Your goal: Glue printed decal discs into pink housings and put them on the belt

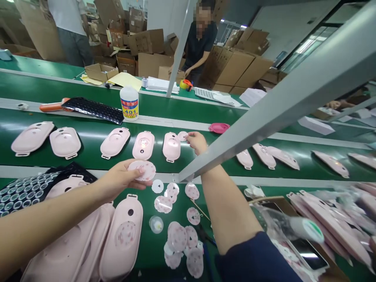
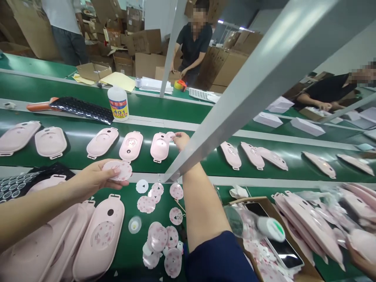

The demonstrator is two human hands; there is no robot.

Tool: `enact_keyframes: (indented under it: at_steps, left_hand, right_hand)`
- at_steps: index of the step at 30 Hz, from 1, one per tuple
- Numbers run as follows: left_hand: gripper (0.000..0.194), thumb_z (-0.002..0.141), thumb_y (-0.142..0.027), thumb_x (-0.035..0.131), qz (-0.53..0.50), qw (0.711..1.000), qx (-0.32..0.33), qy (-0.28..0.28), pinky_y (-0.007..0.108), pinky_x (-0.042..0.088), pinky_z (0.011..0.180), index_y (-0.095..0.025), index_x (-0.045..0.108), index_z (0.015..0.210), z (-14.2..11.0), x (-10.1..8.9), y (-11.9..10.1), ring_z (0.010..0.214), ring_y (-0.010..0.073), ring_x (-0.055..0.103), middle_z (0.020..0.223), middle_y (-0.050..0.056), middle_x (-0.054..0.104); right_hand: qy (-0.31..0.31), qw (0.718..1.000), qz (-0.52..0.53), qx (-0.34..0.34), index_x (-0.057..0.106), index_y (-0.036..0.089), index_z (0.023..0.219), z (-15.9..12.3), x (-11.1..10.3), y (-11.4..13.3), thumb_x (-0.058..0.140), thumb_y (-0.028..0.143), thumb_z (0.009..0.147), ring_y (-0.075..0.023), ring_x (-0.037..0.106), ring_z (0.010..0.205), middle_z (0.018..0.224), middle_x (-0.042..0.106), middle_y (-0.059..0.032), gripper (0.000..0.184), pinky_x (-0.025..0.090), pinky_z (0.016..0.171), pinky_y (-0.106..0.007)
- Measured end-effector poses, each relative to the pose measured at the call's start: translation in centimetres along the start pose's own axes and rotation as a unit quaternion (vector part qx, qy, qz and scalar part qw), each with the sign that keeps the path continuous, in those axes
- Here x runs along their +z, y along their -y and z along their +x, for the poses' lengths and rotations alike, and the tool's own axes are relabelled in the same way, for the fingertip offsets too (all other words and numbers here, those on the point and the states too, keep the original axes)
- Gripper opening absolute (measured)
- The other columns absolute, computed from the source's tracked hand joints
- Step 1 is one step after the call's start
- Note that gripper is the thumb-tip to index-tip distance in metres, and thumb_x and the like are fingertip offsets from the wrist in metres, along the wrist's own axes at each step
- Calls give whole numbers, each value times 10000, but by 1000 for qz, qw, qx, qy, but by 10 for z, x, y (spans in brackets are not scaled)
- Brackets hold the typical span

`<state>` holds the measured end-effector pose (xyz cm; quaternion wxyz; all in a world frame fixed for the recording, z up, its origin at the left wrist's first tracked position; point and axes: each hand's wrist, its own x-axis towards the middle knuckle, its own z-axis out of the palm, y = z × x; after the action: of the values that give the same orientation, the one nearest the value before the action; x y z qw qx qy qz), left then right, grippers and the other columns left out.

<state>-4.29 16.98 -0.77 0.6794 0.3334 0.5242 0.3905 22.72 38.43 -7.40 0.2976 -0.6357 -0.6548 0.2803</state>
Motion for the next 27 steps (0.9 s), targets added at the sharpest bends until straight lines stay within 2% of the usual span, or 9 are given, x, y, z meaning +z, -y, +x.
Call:
enact_keyframes:
  at_steps: [3, 7, 12, 15, 18, 22, 24, 27]
  left_hand:
    - [349, 811, -366, 842, 2, 1000, 0, -3, 262, 630, 695, -158, 725, 1065, 11, -1, 3, 822, 222, 782, 987, 112, 797]
    - [365, 787, -380, 852, 6, 1000, -6, -3, 298, 629, 725, -173, 726, 1059, 23, -3, 7, 851, 240, 778, 1030, 110, 790]
    - [412, 775, -430, 857, 10, 1000, -13, 27, 314, 621, 723, -167, 720, 1061, 33, -1, 12, 856, 252, 774, 1022, 118, 785]
    - [419, 771, -441, 859, 14, 999, -17, 30, 300, 609, 722, -167, 716, 1054, 36, -1, 11, 858, 242, 775, 1031, 113, 785]
    - [411, 763, -421, 860, 17, 999, -24, 20, 304, 600, 724, -162, 712, 1045, 38, -2, 8, 851, 242, 777, 1037, 113, 785]
    - [398, 754, -410, 858, 18, 999, -29, 18, 323, 591, 732, -159, 708, 1024, 41, -3, 8, 843, 248, 773, 1028, 115, 784]
    - [403, 753, -410, 858, 15, 999, -27, 19, 331, 587, 735, -158, 706, 1029, 42, -4, 9, 841, 250, 771, 1026, 117, 781]
    - [394, 757, -385, 856, 10, 1000, -26, 14, 328, 581, 722, -154, 705, 1039, 41, -5, 8, 827, 249, 769, 1013, 119, 778]
  right_hand:
    - [60, 997, -25, 43, 635, 162, 1246, 14, 26, -15, 651, 382, 994, -200, 691, 995, 1198, 679, -81, 335, 613, 848, -399]
    - [82, 994, -59, 37, 635, 162, 1248, 24, 40, -33, 654, 375, 993, -205, 690, 1009, 1206, 678, -82, 333, 609, 866, -409]
    - [61, 991, -104, -56, 633, 168, 1264, 24, 41, -39, 669, 359, 980, -249, 647, 1157, 1324, 634, -99, 344, 570, 973, -477]
    - [91, 982, -116, -122, 661, 164, 1207, 16, 34, -36, 674, 352, 977, -249, 645, 1170, 1287, 658, -90, 297, 552, 1002, -490]
    - [110, 974, -112, -160, 676, 163, 1160, 9, 27, -32, 659, 365, 986, -233, 660, 1129, 1221, 684, -79, 267, 556, 988, -474]
    - [56, 984, -57, -159, 686, 170, 1089, 7, 24, -27, 634, 391, 1000, -202, 675, 1028, 1121, 702, -62, 243, 573, 923, -426]
    - [-8, 990, 3, -142, 680, 179, 1074, 7, 19, -23, 615, 421, 1005, -179, 669, 954, 1089, 697, -58, 260, 576, 874, -387]
    - [-116, 978, 125, -118, 644, 219, 1125, 0, -1, -13, 429, 529, 1042, -167, 642, 823, 1016, 673, -62, 387, 566, 757, -353]
